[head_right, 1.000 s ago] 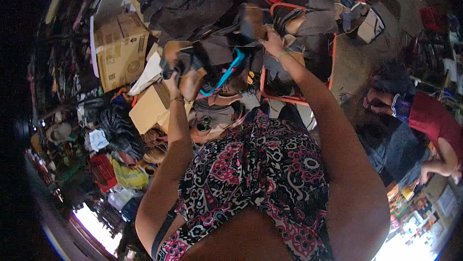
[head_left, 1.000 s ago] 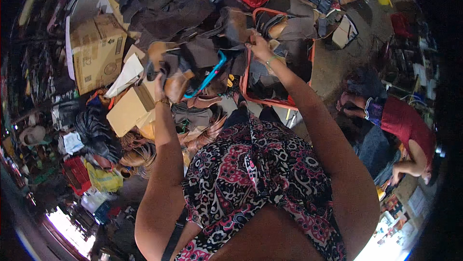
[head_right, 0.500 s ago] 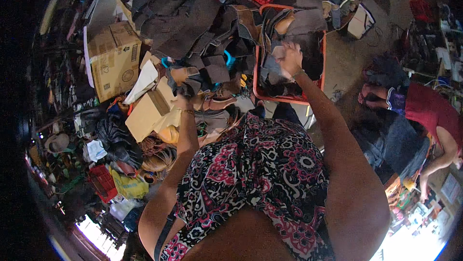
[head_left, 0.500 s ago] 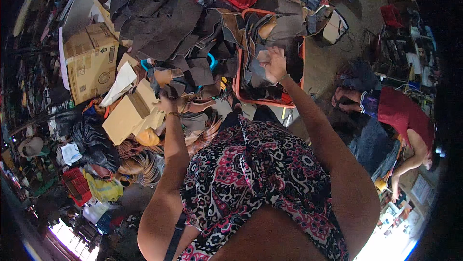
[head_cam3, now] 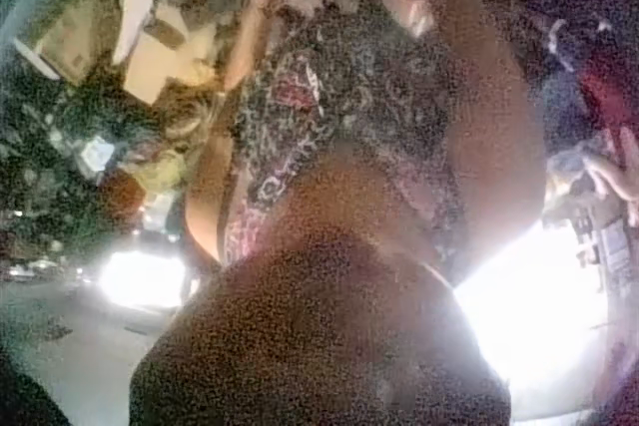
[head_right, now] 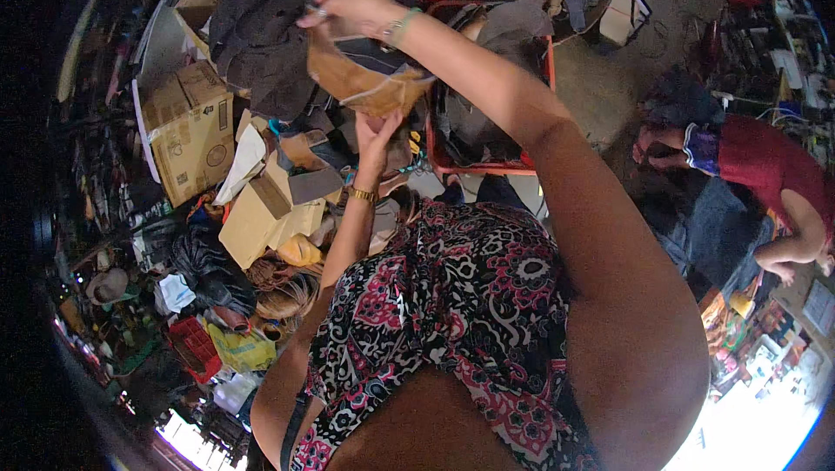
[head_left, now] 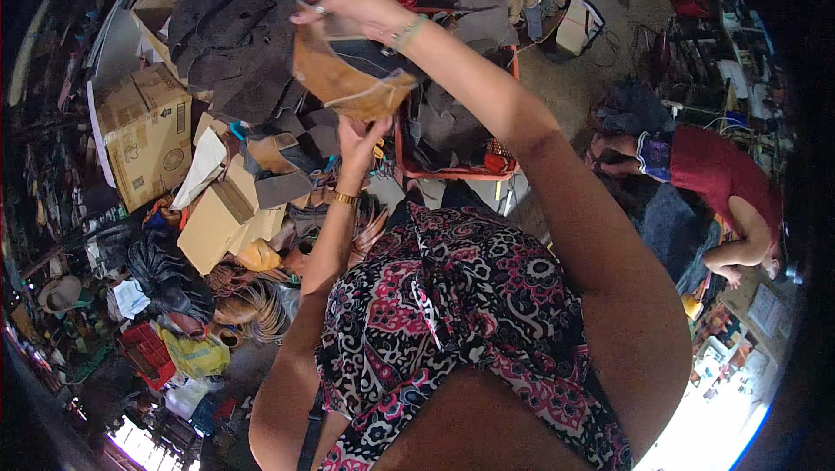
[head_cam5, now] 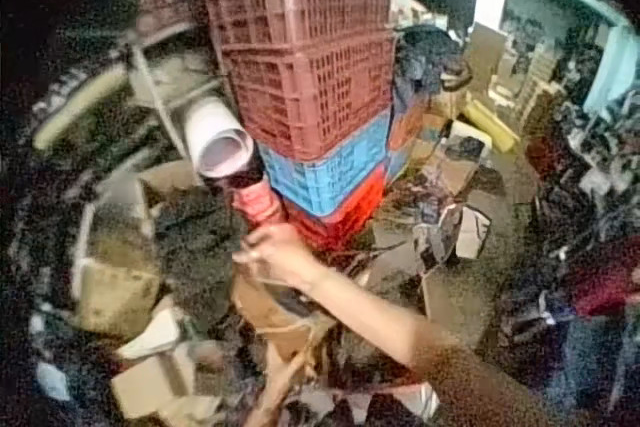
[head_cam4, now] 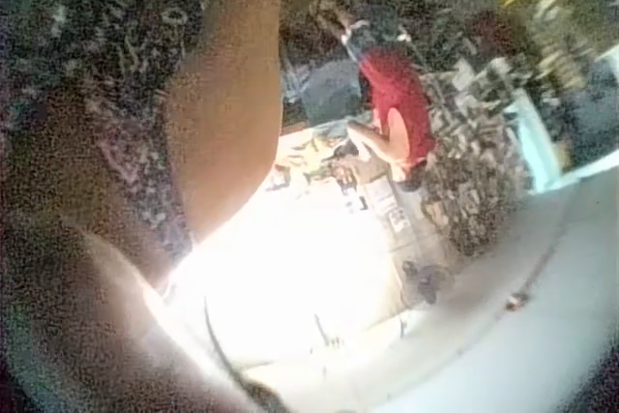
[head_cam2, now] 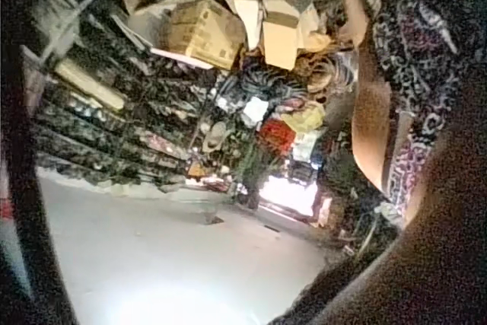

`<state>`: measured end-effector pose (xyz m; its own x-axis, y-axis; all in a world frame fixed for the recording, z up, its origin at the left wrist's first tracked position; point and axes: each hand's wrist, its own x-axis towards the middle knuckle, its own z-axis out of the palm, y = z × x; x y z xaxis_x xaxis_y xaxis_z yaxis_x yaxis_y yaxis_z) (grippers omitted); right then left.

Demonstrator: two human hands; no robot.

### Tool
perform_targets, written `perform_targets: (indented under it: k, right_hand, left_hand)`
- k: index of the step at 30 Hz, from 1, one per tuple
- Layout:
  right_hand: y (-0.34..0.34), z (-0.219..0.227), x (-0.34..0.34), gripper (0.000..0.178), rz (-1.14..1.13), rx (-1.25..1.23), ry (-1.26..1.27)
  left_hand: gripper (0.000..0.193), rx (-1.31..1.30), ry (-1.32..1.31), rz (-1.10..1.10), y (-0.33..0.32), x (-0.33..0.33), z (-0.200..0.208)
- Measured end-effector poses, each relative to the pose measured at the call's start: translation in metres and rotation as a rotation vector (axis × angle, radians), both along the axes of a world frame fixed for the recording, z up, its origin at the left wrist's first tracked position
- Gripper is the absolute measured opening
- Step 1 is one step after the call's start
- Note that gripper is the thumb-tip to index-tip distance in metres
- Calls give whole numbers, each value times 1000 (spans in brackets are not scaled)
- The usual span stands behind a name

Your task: Sort leather components and hammer a leather upper piece onto a shoe template.

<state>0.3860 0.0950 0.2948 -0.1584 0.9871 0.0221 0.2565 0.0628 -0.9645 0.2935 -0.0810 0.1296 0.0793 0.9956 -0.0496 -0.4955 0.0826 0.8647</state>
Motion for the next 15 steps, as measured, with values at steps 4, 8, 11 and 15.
perform_targets:
  k: [4, 8, 11, 15]
  right_hand:
    - [11, 11, 12, 35, 174, 45, 211]
    - [3, -47, 132, 35, 27, 314, -185]
    - [-57, -133, 216, 28, -339, -273, 45]
    - [-208, -278, 367, 10, -491, -675, 399]
  left_hand:
    - [49, 25, 201, 222, 33, -46, 18]
    - [40, -89, 18, 394, 73, -130, -17]
    - [36, -147, -95, 538, 79, -200, -58]
    - [37, -282, -176, 458, 104, -244, -119]
